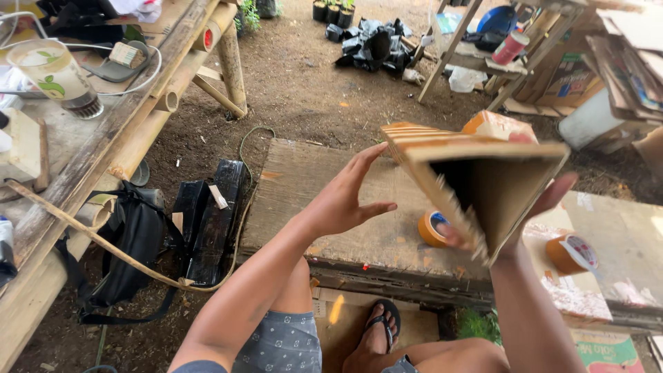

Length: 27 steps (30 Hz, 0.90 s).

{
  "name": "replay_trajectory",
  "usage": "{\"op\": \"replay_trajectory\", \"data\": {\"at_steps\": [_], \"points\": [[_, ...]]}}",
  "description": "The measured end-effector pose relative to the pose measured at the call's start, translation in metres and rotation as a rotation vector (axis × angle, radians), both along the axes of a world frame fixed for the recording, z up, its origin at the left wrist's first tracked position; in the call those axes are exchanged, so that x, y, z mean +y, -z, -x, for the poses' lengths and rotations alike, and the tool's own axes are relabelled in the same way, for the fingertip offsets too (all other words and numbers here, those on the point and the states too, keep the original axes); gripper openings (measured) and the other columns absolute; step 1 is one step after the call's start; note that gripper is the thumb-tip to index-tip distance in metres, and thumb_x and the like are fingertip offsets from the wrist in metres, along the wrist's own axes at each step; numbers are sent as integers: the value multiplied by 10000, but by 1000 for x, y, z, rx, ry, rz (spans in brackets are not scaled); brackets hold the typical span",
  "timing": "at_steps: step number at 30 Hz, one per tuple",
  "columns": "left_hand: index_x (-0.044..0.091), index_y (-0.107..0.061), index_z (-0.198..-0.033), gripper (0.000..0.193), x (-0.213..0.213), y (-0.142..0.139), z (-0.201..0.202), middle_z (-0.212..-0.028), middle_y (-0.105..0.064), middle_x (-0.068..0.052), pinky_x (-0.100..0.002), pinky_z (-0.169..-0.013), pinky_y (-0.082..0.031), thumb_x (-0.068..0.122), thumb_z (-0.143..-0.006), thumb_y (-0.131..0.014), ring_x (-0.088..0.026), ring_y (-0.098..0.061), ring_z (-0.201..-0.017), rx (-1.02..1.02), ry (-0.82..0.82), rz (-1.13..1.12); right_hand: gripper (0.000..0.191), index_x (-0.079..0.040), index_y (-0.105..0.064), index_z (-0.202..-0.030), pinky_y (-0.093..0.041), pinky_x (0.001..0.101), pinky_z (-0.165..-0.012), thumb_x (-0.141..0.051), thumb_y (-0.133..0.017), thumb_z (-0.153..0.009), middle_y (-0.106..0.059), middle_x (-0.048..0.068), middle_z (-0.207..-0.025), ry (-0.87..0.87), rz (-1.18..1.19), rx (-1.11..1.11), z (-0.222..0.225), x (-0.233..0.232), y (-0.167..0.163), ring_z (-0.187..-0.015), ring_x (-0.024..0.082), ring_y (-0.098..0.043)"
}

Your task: The person tapes a long cardboard box with orange packing tape, then uses a knife to cut the taped box open. The person then uses scissors to trim the edges of the opened box.

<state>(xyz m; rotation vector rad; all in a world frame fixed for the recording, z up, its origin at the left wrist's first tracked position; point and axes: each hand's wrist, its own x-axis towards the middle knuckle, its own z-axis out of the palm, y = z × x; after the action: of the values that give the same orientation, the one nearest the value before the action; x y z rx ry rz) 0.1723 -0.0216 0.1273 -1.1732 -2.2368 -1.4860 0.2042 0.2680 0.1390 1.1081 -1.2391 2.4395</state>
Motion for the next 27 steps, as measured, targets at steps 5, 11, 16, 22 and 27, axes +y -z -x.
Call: {"op": "replay_trajectory", "data": {"at_steps": [5, 11, 16, 22, 27], "points": [[166, -19, -1630, 1142, 14, 4, 6, -1673, -202, -239, -530, -1235, -294, 436, -842, -800, -412, -231, -1543, 26, -62, -92, 1210, -348, -16, -1662, -385, 540, -1190, -507, -862, -812, -161, 66, -1715, 815, -691, 599, 38, 4, -64, -1523, 311, -308], [223, -272, -1671, 752, 15, -51, 20, -1719, -273, -99, -534, -1390, -174, 536, -1078, -614, -254, -223, -1634, 621, -301, -35, 1519, -320, 123, -1674, -343, 510, -1254, -427, -974, -629, 67, 62, -1776, 805, -883, 632, 66, 1, -98, -1619, 313, -206], [177, -506, -1485, 766, 21, -109, 32, -1389, -545, -44, -703, -1252, 40, 696, -934, -622, -237, -389, -1484, 892, -302, 233, 1607, -216, 117, -1687, -255, 509, -1322, -435, -968, -521, 33, 146, -1745, 790, -973, 648, 65, -16, -101, -1617, 347, -167], [162, -672, -1060, 657, 26, -104, -1, -1056, -581, -26, -756, -1174, 121, 787, -860, -631, -254, -512, -1287, 908, -338, 38, 1590, -95, 145, -1624, -248, 530, -1308, -455, -978, -557, -125, 317, -1710, 921, -1184, 565, 41, -13, -71, -1606, 440, -209], [223, -655, -903, 492, 59, -89, -11, -1029, -603, 36, -729, -1201, 137, 710, -956, -695, -209, -538, -1307, 1036, -471, -36, 1311, -157, -16, -1615, -178, 614, -1252, -391, -960, -736, -337, 181, -1612, 1147, -1379, 531, 29, -9, -2, -1531, 356, -355]]}}
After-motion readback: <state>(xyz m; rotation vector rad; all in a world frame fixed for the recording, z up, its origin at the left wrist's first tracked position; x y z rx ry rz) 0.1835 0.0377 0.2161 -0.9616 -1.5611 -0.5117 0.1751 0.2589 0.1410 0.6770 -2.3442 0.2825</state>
